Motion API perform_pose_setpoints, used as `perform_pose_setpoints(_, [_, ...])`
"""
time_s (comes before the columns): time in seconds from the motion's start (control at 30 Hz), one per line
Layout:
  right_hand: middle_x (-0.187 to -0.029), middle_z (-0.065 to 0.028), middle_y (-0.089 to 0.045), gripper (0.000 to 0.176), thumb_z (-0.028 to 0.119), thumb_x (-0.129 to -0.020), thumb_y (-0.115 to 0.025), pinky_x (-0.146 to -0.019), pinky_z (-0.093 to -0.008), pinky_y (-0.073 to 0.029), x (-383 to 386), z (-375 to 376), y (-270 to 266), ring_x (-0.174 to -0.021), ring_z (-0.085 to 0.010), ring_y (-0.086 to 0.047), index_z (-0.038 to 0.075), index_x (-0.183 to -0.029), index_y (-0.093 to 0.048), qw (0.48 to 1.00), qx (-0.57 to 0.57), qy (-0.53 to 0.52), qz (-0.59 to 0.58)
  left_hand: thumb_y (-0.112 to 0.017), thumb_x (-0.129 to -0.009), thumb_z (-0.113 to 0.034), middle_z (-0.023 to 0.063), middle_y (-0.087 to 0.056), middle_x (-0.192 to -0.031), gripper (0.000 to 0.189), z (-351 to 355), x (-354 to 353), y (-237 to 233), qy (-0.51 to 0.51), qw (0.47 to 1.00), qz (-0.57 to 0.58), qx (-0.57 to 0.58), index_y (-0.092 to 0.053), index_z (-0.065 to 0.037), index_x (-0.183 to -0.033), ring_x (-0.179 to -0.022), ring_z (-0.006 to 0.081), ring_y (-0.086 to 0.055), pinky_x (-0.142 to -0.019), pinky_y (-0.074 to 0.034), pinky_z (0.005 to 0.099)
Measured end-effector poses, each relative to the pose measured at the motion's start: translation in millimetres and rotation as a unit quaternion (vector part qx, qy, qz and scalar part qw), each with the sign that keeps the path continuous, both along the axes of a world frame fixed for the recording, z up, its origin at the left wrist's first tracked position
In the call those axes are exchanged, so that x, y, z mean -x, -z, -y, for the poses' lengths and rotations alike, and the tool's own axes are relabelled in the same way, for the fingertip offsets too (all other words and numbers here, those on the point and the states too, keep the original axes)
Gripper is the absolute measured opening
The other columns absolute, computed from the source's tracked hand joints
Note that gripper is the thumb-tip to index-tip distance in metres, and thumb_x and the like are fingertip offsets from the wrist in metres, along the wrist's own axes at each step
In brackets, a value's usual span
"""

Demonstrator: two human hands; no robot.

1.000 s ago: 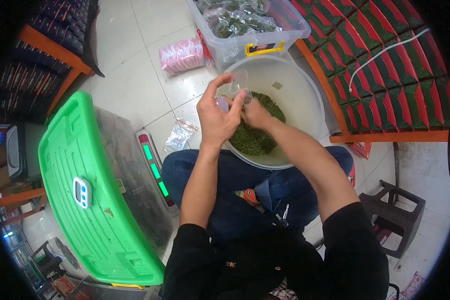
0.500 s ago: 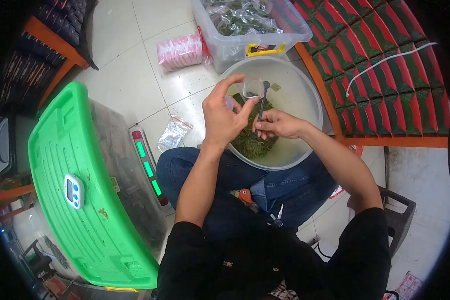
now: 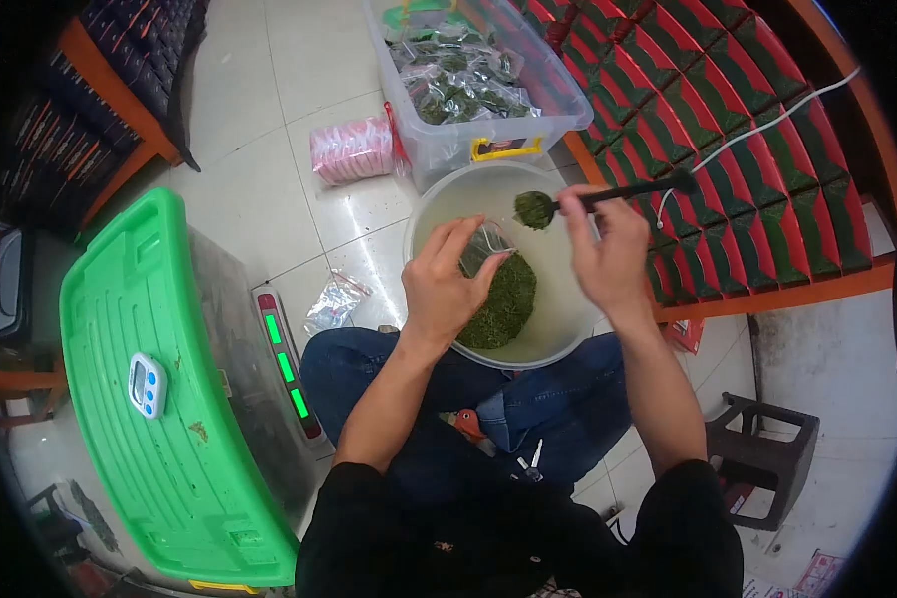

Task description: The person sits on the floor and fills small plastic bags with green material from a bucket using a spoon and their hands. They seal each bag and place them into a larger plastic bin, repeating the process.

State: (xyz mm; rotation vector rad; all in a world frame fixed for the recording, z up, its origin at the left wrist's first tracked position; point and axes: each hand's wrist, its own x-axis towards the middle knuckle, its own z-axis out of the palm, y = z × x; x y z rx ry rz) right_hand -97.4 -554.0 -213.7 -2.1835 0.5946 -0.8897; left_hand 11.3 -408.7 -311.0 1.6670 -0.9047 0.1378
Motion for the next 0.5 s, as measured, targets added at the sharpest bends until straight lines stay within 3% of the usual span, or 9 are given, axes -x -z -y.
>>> perform_pose_setpoints(0.07, [-0.091,-0.0146,-0.07,0.008,0.002,-0.093,-0.065,-0.066,-0.0338,-0.051,-6.3,-12.6,-2.5,-0.074,-0.0257,-0.067,-0.005,-0.095,-0.068,0.978,0.198,-0.063,-0.002,-0.09,-0.073,-0.014,0.0139,-0.072,-0.107,0.049,0.5,3.2,-1.6,-0.017,1.0,0.023,-0.01,-0.07,-0.003,-0.116,-0.075,0.022,-0.071,-0.058,-0.054,0.0305])
perform_pose_setpoints(0.1, [-0.093,-0.0176,-0.07,0.008,0.0,-0.091,-0.065,-0.067,-0.0373,-0.052,-6.6,-13.2,-1.5,-0.077,-0.0325,-0.067,-0.005,-0.097,-0.068,0.969,0.235,-0.071,-0.018,-0.089,-0.073,-0.014,0.0147,-0.072,-0.107,0.048,0.9,3.8,-0.1,-0.022,0.999,0.027,-0.009,-0.07,-0.003,-0.115,-0.082,0.0262,-0.071,-0.066,-0.056,0.0327])
perform_pose_setpoints(0.13, [-0.093,-0.0176,-0.07,0.008,0.0,-0.091,-0.065,-0.067,-0.0373,-0.052,-8.1,-16.2,-1.6,-0.077,-0.0325,-0.067,-0.005,-0.097,-0.068,0.969,0.234,-0.074,-0.017,-0.089,-0.073,-0.014,0.0156,-0.071,-0.107,0.047,0.5,3.9,1.0,-0.026,0.999,0.029,-0.008,-0.07,-0.003,-0.115,-0.09,0.0303,-0.072,-0.073,-0.058,0.0348])
perform_pose_setpoints(0.23, [-0.093,-0.0168,-0.07,0.009,0.0,-0.09,-0.065,-0.068,-0.0388,-0.052,-8.4,-20.8,-4.2,-0.078,-0.033,-0.066,-0.005,-0.097,-0.068,0.984,0.167,-0.055,-0.024,-0.089,-0.073,-0.014,0.0167,-0.072,-0.107,0.047,1.6,4.8,1.2,-0.032,0.999,-0.009,-0.017,-0.069,-0.001,-0.114,-0.097,0.0336,-0.072,-0.081,-0.058,0.0368])
perform_pose_setpoints(0.37, [-0.091,-0.0172,-0.07,0.011,0.005,-0.091,-0.066,-0.069,-0.0415,-0.052,-6.4,-16.9,3.0,-0.078,-0.0351,-0.066,-0.004,-0.097,-0.069,0.984,0.166,-0.041,-0.057,-0.089,-0.073,-0.015,0.0178,-0.072,-0.106,0.048,2.1,1.8,1.5,-0.035,0.999,-0.003,-0.019,-0.068,-0.001,-0.114,-0.095,0.0333,-0.072,-0.08,-0.057,0.0368])
perform_pose_setpoints(0.43, [-0.089,-0.0175,-0.07,0.013,0.007,-0.092,-0.067,-0.068,-0.0422,-0.052,-5.3,-10.9,11.0,-0.077,-0.0357,-0.066,-0.004,-0.098,-0.069,0.981,0.177,-0.036,-0.066,-0.089,-0.073,-0.014,0.0185,-0.072,-0.104,0.049,1.0,-2.6,1.6,-0.031,0.998,-0.057,-0.001,-0.067,0.0,-0.114,-0.094,0.0328,-0.072,-0.082,-0.057,0.0372])
perform_pose_setpoints(0.5, [-0.101,-0.0178,-0.069,0.016,0.013,-0.091,-0.07,-0.075,-0.0454,-0.051,-3.6,-3.8,18.1,-0.088,-0.0364,-0.066,-0.001,-0.098,-0.071,0.941,0.059,0.033,-0.332,-0.088,-0.074,-0.014,0.0184,-0.072,-0.103,0.048,0.3,-0.5,2.4,-0.016,0.999,-0.052,-0.001,-0.067,0.0,-0.114,-0.093,0.0322,-0.072,-0.081,-0.057,0.0374])
